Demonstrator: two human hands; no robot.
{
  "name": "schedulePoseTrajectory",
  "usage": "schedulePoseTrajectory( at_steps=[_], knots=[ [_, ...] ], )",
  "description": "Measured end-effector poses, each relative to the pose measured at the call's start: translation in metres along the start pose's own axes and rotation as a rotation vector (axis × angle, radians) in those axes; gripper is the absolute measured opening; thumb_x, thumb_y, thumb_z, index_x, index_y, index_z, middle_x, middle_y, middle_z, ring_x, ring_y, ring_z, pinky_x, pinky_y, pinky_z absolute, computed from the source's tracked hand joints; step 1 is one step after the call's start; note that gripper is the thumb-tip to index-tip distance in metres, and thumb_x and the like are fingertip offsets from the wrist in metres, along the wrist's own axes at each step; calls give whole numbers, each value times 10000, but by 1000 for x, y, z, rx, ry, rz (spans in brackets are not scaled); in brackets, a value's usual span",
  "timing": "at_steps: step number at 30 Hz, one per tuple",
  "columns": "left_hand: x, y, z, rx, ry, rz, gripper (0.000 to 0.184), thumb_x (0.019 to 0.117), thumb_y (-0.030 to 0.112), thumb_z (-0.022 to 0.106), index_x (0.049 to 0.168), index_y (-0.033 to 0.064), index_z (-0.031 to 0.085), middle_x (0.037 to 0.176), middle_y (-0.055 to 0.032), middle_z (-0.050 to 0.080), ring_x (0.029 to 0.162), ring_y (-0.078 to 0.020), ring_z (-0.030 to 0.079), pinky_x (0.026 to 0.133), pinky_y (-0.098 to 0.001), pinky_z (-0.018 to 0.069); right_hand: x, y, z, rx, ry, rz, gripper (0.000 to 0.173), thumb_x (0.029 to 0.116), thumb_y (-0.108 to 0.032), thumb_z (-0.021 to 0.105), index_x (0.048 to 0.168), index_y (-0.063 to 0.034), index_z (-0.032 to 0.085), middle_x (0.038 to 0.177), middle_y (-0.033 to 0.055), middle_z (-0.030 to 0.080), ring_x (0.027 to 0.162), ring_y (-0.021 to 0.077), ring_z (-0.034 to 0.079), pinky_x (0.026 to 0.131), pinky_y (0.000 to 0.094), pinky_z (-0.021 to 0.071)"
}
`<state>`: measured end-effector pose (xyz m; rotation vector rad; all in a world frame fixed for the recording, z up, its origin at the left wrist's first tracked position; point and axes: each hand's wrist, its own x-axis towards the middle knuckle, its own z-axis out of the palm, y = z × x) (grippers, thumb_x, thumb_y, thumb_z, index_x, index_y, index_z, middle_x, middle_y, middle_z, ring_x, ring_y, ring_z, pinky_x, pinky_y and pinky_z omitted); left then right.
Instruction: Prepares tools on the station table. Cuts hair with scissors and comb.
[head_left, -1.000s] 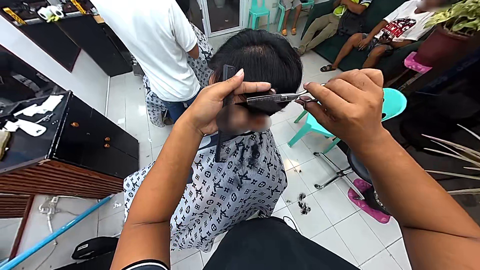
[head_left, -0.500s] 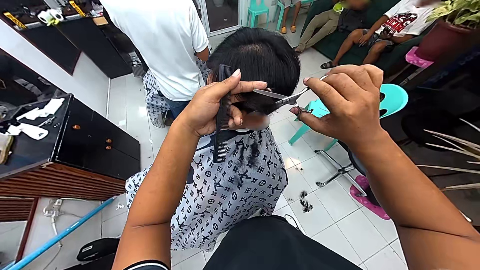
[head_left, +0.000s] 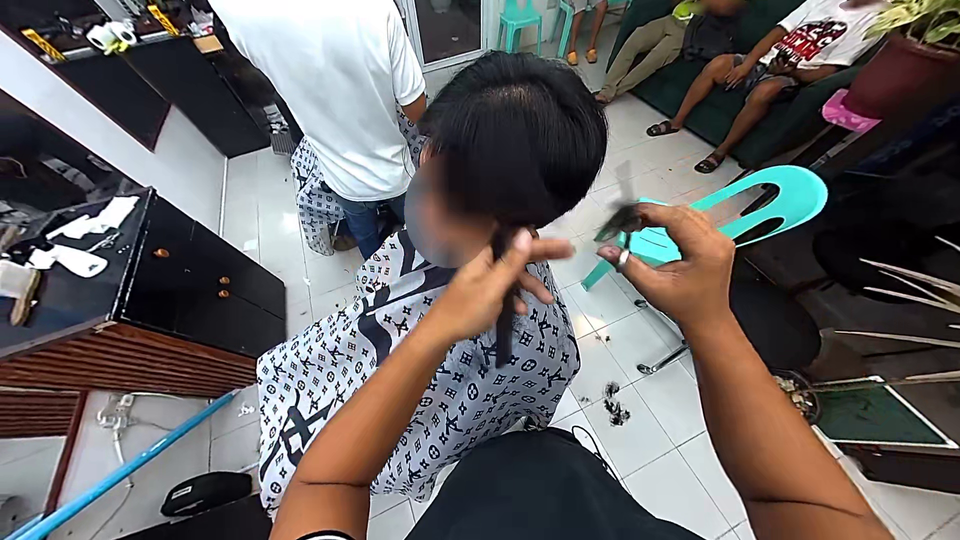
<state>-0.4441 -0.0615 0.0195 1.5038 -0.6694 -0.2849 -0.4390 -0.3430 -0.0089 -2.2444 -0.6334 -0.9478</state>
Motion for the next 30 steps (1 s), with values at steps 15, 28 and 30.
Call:
schedulePoseTrajectory(
  at_steps=[15,28,30],
  knots=[
    [46,41,-55,-293,550,6,356,1121,367,360,1188,113,600,1093,-19,763,884,-94,741,756,-229,600,72,34,-57,-465,19,-178,354,1020,-297,647,1287,-69,696,1056,229,729,1028,427,669,933,580,470],
    [11,26,-37,-226,240,104,160,1084,300,483,1076,169,574,996,-66,782,806,-134,765,681,-231,620,81,41,-17,-385,-12,-585,269,1020,-234,638,1236,-90,712,897,156,701,939,352,655,900,513,432],
    [18,35,-35,-252,303,186,215,1101,338,423,1075,202,588,1034,-21,780,838,-100,754,697,-211,605,78,45,-16,-378,-25,-584,308,1014,-271,637,1261,-99,700,925,155,703,978,353,654,925,517,428]
  ],
)
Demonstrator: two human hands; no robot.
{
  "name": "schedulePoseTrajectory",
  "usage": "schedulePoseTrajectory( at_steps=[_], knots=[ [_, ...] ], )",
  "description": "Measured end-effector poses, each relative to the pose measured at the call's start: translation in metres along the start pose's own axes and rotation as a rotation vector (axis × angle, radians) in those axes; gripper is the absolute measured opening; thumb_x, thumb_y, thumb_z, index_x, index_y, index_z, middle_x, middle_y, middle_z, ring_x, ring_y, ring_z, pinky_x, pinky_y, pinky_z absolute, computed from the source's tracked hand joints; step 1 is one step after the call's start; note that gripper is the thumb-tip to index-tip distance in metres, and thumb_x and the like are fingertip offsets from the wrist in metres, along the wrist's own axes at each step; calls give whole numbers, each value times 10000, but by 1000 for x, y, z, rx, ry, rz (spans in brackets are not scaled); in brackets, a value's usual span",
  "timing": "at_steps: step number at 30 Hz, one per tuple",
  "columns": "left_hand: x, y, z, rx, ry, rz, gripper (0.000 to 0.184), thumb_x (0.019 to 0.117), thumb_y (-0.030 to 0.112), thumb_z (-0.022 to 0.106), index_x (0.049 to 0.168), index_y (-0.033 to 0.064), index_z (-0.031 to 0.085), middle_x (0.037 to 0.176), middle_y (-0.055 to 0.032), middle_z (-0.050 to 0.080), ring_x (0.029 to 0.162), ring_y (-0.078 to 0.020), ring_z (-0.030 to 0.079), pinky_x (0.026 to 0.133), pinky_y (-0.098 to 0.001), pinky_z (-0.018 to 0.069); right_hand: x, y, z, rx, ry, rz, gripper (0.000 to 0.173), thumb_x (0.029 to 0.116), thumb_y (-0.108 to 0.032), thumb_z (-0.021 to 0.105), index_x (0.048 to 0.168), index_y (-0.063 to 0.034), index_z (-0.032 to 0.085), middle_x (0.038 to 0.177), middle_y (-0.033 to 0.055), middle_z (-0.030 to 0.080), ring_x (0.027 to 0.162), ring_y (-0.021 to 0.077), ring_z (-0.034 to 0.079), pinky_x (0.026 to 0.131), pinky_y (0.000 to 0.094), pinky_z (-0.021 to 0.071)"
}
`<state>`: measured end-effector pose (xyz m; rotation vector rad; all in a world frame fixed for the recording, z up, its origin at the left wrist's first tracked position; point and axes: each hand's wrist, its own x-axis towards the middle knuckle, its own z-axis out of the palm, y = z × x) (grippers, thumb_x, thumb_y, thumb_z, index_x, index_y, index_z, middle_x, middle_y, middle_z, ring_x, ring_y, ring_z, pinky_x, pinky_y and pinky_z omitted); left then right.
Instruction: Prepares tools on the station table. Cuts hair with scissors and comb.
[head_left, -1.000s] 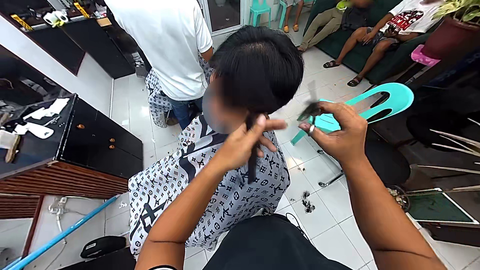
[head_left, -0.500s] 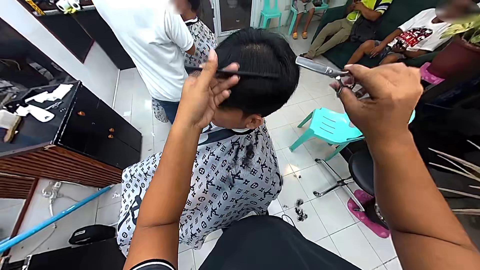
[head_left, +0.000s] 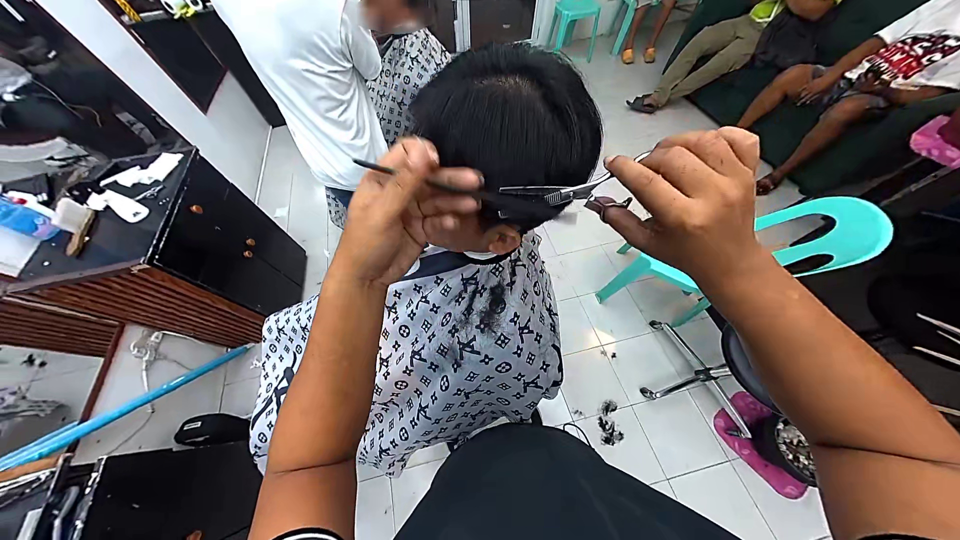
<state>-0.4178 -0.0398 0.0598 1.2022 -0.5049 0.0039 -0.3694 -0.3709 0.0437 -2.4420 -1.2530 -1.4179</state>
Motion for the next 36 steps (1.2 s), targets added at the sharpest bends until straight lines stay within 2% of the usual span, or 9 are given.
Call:
schedulePoseTrajectory(
  at_steps=[3,6,14,18,21,25,29,32,36],
  knots=[
    [19,8,19,-46,222,70,407,1134,371,212,1073,196,575,1124,-15,767,942,-101,749,731,-214,599,-7,0,5,27,53,-20,258,1017,-223,644,1227,-92,716,806,142,659,849,336,632,865,498,430],
    [22,-5,28,40,336,23,349,1137,346,257,1118,161,552,1140,-28,757,934,-106,748,725,-215,599,-16,-1,6,61,41,8,363,981,-324,676,1263,-97,702,1002,151,725,1055,344,650,972,517,416],
    [-25,-47,17,298,-46,95,214,1045,375,567,1091,167,594,1038,-53,774,917,-183,762,782,-334,641,-52,55,19,2,145,306,438,975,-389,698,1279,-75,682,1110,205,714,1123,392,637,1018,568,424],
    [1,-12,24,140,60,180,250,1100,363,399,1073,230,608,1048,-2,775,889,-110,749,753,-248,609,-35,51,38,5,146,249,603,918,-485,707,1352,-75,619,1202,194,681,1252,407,564,1056,574,395],
    [22,2,35,33,238,221,382,1137,308,217,1077,179,571,1090,-48,771,927,-144,758,731,-251,617,-27,32,42,24,170,147,478,956,-392,700,1317,-83,651,1106,182,703,1161,377,610,1017,548,410],
    [18,-20,42,207,320,114,259,1133,289,284,1096,153,502,1097,-34,768,930,-140,755,727,-257,612,-37,21,39,67,231,41,235,998,-190,676,1201,-86,731,893,139,718,938,308,657,912,465,435],
    [-13,-43,21,401,-29,112,132,1072,222,494,1118,101,519,1056,-54,765,930,-184,758,797,-348,635,-55,23,20,103,90,160,488,954,-396,715,1307,-63,663,1159,184,705,1217,372,604,1088,553,399],
    [-13,-26,-12,290,-69,48,132,1045,297,553,1094,175,560,996,-8,782,844,-136,759,735,-295,629,-56,28,-2,110,50,291,457,967,-338,718,1285,-15,662,1120,210,721,1073,377,671,1026,574,445],
    [25,4,-47,-102,259,72,353,1123,346,276,1001,248,593,1014,69,755,807,-14,699,668,-172,561,-27,14,-27,55,9,357,370,1001,-299,677,1250,-24,682,1023,231,711,939,395,676,918,567,477]
  ],
)
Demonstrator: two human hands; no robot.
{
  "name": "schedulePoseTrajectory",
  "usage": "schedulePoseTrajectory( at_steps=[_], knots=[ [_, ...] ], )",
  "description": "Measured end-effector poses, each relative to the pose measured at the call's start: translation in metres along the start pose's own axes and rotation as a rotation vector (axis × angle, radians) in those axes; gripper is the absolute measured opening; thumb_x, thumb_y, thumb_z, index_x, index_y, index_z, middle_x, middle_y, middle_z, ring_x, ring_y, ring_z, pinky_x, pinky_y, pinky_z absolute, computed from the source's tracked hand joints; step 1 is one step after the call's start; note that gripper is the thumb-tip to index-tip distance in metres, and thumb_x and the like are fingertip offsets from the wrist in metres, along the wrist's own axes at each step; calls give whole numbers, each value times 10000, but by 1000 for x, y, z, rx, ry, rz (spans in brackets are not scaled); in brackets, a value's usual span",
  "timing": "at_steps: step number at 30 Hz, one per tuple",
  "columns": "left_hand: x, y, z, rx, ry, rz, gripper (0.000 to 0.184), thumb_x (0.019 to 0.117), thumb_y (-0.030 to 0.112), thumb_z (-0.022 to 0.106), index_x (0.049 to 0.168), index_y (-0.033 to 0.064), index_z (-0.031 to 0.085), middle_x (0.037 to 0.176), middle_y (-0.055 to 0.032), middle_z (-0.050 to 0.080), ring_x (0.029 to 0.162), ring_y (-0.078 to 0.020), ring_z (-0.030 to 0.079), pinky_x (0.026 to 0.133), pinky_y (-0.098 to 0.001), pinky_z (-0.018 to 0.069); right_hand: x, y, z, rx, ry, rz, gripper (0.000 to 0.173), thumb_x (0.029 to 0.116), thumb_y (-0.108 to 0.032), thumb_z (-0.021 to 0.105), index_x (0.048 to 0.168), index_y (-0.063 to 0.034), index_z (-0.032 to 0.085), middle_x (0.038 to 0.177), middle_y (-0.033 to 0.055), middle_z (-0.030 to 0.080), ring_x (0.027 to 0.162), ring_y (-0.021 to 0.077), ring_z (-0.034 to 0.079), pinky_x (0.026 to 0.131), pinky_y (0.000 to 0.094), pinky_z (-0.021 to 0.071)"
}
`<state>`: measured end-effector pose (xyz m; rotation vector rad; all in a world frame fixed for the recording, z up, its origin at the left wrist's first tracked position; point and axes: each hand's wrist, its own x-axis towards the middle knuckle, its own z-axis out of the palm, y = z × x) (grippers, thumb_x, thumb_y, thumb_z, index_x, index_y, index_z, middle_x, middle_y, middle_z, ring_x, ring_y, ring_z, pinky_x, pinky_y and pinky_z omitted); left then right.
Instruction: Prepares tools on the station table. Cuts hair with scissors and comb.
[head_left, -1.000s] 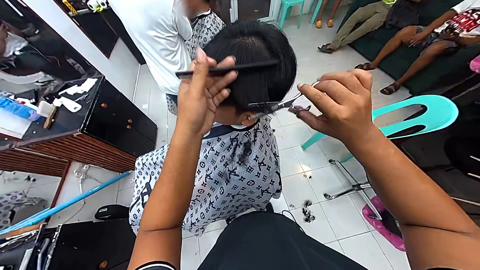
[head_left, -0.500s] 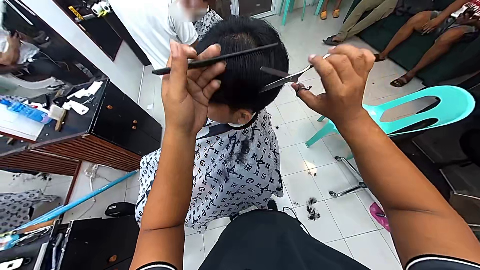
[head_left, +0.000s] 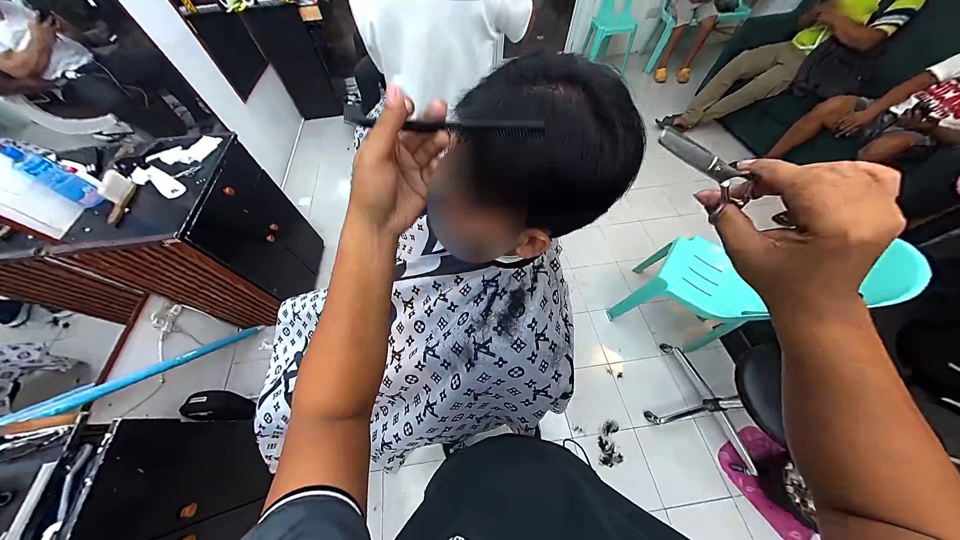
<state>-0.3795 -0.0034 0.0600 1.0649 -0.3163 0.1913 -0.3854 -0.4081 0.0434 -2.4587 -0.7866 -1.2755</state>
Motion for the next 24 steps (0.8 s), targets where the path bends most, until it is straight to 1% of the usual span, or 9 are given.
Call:
schedulePoseTrajectory(
  at_steps=[2,4,7,9,13,16,19,22,24],
  knots=[
    [20,2,1,-121,116,-52,366,1125,406,291,1058,186,575,1055,15,758,833,-39,714,675,-174,562,19,-16,-8,-41,-17,-26,392,1002,-323,663,1259,-28,684,1070,240,715,1006,421,672,946,583,467],
    [29,0,4,-109,136,-145,402,1116,432,324,1161,135,592,1057,-12,755,846,-63,722,711,-193,577,38,-30,-18,-102,-68,-37,396,1015,-327,627,1288,-45,677,1127,240,707,1086,439,651,972,602,449],
    [22,-5,-3,18,98,-280,395,1108,448,346,1124,157,613,1045,-1,757,807,-61,720,678,-190,576,62,-43,-31,-205,-139,-35,366,1047,-311,572,1294,-63,679,1101,262,705,1079,471,652,972,632,439],
    [12,-10,-13,1,58,-295,333,1114,414,351,1100,168,574,1052,-12,761,792,-67,727,655,-192,576,78,-49,-34,-259,-201,-58,396,1043,-335,563,1308,-57,655,1134,282,689,1133,504,616,982,672,401],
    [-4,-17,-19,-124,10,-279,319,1122,378,327,1064,165,558,1028,-39,768,752,-81,730,620,-189,572,101,-72,-18,-288,-314,-192,513,950,-359,646,1339,-29,590,1185,297,640,1219,546,541,986,721,364],
    [-9,-16,-18,-141,-22,-270,316,1126,362,313,1057,170,554,1031,-46,770,755,-89,736,619,-190,576,100,-93,-5,-274,-320,-304,399,988,-257,621,1313,-26,604,1084,277,653,1132,521,586,944,687,403],
    [-14,-13,-32,-88,-222,-271,281,1123,322,315,1099,171,551,1006,-52,771,756,-102,741,618,-201,586,89,-100,-1,-264,-243,-391,243,1049,-156,548,1215,-22,663,875,224,648,895,452,631,852,610,429],
    [-6,-4,-42,-76,-396,-205,312,1106,333,340,1072,204,622,965,-19,781,714,-75,727,611,-196,580,81,-103,-6,-283,-252,-382,284,1044,-209,554,1245,-43,668,926,211,678,947,437,646,867,596,438],
    [5,8,-30,-72,-303,-135,385,1121,370,238,1045,231,589,972,43,762,745,-33,701,639,-181,566,76,-105,-9,-275,-250,-392,283,1043,-200,558,1244,-36,673,884,213,656,898,440,634,842,595,434]
  ],
)
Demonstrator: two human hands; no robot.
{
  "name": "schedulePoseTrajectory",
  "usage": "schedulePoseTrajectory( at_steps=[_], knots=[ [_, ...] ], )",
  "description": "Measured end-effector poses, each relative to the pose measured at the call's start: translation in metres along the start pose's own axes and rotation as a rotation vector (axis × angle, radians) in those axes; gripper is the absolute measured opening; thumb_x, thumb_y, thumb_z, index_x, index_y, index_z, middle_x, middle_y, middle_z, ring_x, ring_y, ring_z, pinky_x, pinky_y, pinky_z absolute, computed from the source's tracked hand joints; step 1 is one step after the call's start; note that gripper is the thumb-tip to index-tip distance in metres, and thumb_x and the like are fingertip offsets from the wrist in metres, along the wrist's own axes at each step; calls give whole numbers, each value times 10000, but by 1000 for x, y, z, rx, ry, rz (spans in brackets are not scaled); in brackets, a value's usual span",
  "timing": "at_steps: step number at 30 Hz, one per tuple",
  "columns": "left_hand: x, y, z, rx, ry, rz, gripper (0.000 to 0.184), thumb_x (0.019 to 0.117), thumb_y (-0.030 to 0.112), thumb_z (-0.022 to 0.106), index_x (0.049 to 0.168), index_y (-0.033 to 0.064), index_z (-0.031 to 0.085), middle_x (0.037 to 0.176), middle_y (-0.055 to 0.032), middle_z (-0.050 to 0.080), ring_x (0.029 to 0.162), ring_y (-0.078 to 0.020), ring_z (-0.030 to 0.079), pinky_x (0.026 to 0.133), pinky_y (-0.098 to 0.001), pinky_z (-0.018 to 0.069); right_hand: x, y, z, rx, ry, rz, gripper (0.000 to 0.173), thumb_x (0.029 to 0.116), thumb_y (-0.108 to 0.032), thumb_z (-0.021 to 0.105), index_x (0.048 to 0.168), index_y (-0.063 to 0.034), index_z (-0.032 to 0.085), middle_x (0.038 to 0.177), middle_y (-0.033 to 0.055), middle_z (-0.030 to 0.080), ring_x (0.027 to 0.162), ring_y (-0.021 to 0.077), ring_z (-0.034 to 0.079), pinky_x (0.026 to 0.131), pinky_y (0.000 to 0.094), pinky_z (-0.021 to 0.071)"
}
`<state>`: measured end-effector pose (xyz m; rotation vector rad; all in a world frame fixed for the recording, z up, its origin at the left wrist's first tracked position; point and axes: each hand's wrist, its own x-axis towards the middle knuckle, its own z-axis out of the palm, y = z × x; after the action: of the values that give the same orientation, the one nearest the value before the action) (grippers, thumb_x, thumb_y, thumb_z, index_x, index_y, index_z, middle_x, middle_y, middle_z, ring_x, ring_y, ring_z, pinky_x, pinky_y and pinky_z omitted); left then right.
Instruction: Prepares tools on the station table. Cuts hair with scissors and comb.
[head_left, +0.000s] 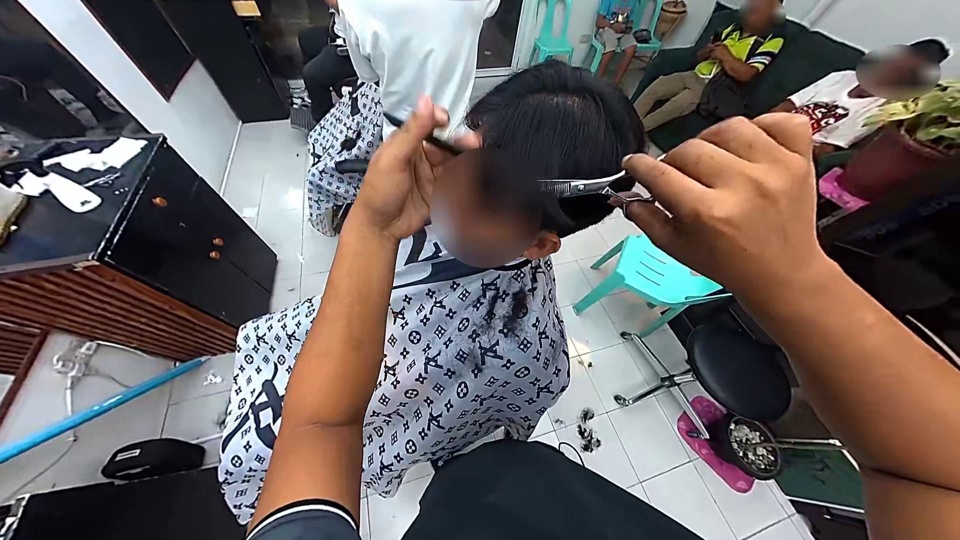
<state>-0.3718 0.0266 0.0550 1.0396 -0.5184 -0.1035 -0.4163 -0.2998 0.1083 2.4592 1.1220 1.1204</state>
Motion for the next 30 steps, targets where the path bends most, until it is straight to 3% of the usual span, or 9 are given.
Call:
schedulePoseTrajectory(
  at_steps=[3,6,9,12,14,18,22,26,30],
  knots=[
    [26,11,13,-99,253,20,388,1125,422,258,1068,189,563,1042,20,754,858,-49,717,711,-194,572,-9,-7,-2,21,-2,8,288,1042,-203,570,1247,-33,679,878,209,660,884,431,635,839,593,434],
    [30,0,5,-30,341,-114,393,1110,452,328,1169,161,585,1069,11,748,888,-64,717,752,-209,574,-25,-9,-10,49,-70,62,475,1000,-366,599,1372,-72,623,1169,196,683,1212,414,594,1053,613,376],
    [1,-20,-11,132,147,-189,349,1118,401,307,1164,154,549,1015,3,747,799,-76,712,684,-222,580,-55,3,-17,142,-59,226,562,966,-446,640,1385,-71,619,1262,206,665,1284,410,563,1134,619,334],
    [-22,-24,-30,280,-146,-182,163,1062,269,435,1063,172,566,947,-13,777,775,-105,746,659,-248,607,-82,18,-20,206,35,448,423,980,-323,692,1253,-1,687,1073,250,715,1010,420,675,975,603,467],
    [-17,-14,-26,302,-183,-112,149,1046,247,470,1028,185,604,928,10,780,770,-92,743,677,-248,614,-85,24,-19,195,71,520,432,981,-330,694,1259,1,679,1075,265,701,1006,440,662,925,596,490],
    [21,3,14,84,48,13,352,1129,326,266,1095,175,582,1099,-17,760,888,-93,735,705,-223,585,-65,25,-5,88,111,468,399,1007,-313,647,1306,-49,668,1125,246,705,1071,437,654,982,581,456],
    [22,-7,24,161,146,-96,357,1127,371,304,1149,147,580,1112,-30,762,868,-101,746,669,-220,591,-59,37,16,-49,174,378,359,1009,-315,650,1295,-100,679,1103,208,714,1122,407,638,1007,565,427],
    [-4,-23,12,184,-6,-45,266,1112,254,340,1073,150,582,1068,-66,774,861,-128,762,664,-222,609,-49,36,36,-12,137,289,540,952,-399,687,1382,-84,601,1197,217,668,1244,448,556,1035,617,384],
    [-5,-17,14,243,-234,-34,182,1074,275,474,1041,162,613,1033,-71,781,854,-153,769,698,-268,633,-48,25,55,25,223,138,363,1001,-288,662,1310,-96,665,1056,188,703,1109,389,623,985,552,411]
  ],
)
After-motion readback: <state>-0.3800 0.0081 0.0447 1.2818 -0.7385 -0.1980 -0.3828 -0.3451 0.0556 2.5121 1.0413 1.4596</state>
